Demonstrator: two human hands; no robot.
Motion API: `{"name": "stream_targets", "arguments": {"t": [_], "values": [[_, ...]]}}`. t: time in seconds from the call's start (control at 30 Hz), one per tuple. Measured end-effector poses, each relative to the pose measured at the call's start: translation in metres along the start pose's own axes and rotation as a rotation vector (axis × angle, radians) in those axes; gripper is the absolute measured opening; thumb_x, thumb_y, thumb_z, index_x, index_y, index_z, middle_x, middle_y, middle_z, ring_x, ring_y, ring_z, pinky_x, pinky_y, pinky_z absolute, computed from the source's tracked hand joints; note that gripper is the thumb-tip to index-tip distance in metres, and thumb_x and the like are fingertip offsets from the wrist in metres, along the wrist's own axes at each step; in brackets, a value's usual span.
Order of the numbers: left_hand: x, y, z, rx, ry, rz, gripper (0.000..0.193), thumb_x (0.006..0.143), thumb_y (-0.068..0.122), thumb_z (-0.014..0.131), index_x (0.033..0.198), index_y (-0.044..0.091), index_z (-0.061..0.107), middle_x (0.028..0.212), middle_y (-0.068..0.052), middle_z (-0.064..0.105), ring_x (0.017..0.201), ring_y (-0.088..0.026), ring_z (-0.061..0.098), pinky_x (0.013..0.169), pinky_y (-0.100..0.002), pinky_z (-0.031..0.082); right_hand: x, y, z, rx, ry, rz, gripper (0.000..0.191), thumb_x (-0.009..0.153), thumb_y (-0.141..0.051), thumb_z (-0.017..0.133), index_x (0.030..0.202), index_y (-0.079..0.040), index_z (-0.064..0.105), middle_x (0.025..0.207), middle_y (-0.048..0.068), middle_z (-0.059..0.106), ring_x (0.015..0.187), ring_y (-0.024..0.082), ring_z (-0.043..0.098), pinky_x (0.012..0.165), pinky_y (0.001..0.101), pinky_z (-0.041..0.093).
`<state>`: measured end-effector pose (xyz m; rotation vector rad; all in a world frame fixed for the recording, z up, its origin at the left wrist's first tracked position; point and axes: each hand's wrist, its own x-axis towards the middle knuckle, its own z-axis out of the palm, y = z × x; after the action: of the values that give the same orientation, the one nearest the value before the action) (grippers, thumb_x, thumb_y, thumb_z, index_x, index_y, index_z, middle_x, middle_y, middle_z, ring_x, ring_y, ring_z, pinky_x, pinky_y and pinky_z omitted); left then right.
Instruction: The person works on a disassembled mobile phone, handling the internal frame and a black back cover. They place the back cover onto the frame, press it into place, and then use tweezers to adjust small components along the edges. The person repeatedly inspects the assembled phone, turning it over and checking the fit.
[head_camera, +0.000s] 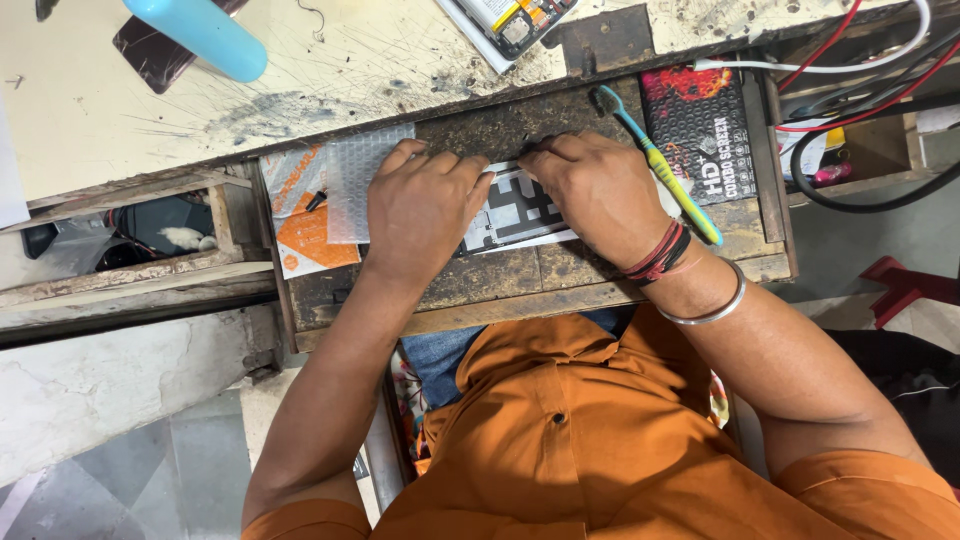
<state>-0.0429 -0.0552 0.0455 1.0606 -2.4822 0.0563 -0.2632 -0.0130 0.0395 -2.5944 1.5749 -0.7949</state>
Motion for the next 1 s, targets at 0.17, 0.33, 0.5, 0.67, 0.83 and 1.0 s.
{"name": "stream_targets", "arguments": {"t": [0.17,0.33,0.5,0.67,0.83,1.0], "values": [[-0.0017,0.0003,0.0009,0.03,-0.007,0.02,0.021,0.09,0.029,0.081,0.101,0.011,0.08,0.076,-0.006,0.07,0.073,-0.02,0.069,0.094,-0.037,0.053,0.0008,-0.0006,-0.0016,0.009,-0.005,-0.001,0.025,0.086,-0.008,0.066,0.109,-0.006,0.075,0.102,0.01,0.073,0.089,0.027,0.07,0.077,0.0366,0.056],[-0.0034,-0.0003,0.0008,0.012,0.0,0.011,0.021,0.091,0.029,0.081,0.102,0.011,0.079,0.077,-0.005,0.07,0.075,-0.02,0.069,0.095,-0.037,0.053,0.001,-0.0008,-0.0008,0.013,-0.009,-0.003,0.025,0.086,-0.008,0.066,0.109,-0.006,0.076,0.1,0.009,0.073,0.089,0.027,0.07,0.077,0.0367,0.056],[-0.0029,-0.0002,-0.0005,-0.003,0.0,0.004,0.022,0.09,0.029,0.081,0.102,0.011,0.079,0.077,-0.006,0.07,0.075,-0.021,0.069,0.095,-0.039,0.053,0.0011,0.0007,0.0009,0.007,0.004,-0.015,0.024,0.086,-0.008,0.067,0.108,-0.007,0.076,0.099,0.009,0.073,0.09,0.027,0.07,0.077,0.0365,0.056],[-0.0038,-0.001,-0.001,0.006,0.003,0.018,0.02,0.092,0.027,0.08,0.103,0.011,0.079,0.078,-0.006,0.07,0.075,-0.021,0.07,0.096,-0.039,0.053,-0.0001,-0.0008,0.0016,-0.002,-0.006,0.002,0.026,0.085,-0.007,0.067,0.109,-0.006,0.076,0.098,0.009,0.073,0.088,0.026,0.07,0.075,0.0362,0.056],[-0.0061,0.0001,0.0006,-0.048,0.01,-0.047,0.02,0.092,0.028,0.079,0.104,0.012,0.079,0.081,-0.006,0.073,0.076,-0.022,0.07,0.094,-0.038,0.053,-0.0001,-0.0006,0.0025,-0.002,-0.005,-0.007,0.025,0.085,-0.008,0.067,0.109,-0.007,0.076,0.098,0.008,0.073,0.088,0.026,0.07,0.075,0.036,0.056],[-0.0085,-0.0055,-0.0014,-0.111,0.005,-0.1,0.018,0.096,0.027,0.076,0.108,0.014,0.08,0.084,-0.006,0.075,0.077,-0.023,0.07,0.095,-0.039,0.054,-0.0014,0.0,0.0039,0.003,-0.006,-0.008,0.025,0.086,-0.008,0.067,0.109,-0.006,0.076,0.098,0.008,0.073,0.089,0.026,0.07,0.076,0.036,0.056]]}}
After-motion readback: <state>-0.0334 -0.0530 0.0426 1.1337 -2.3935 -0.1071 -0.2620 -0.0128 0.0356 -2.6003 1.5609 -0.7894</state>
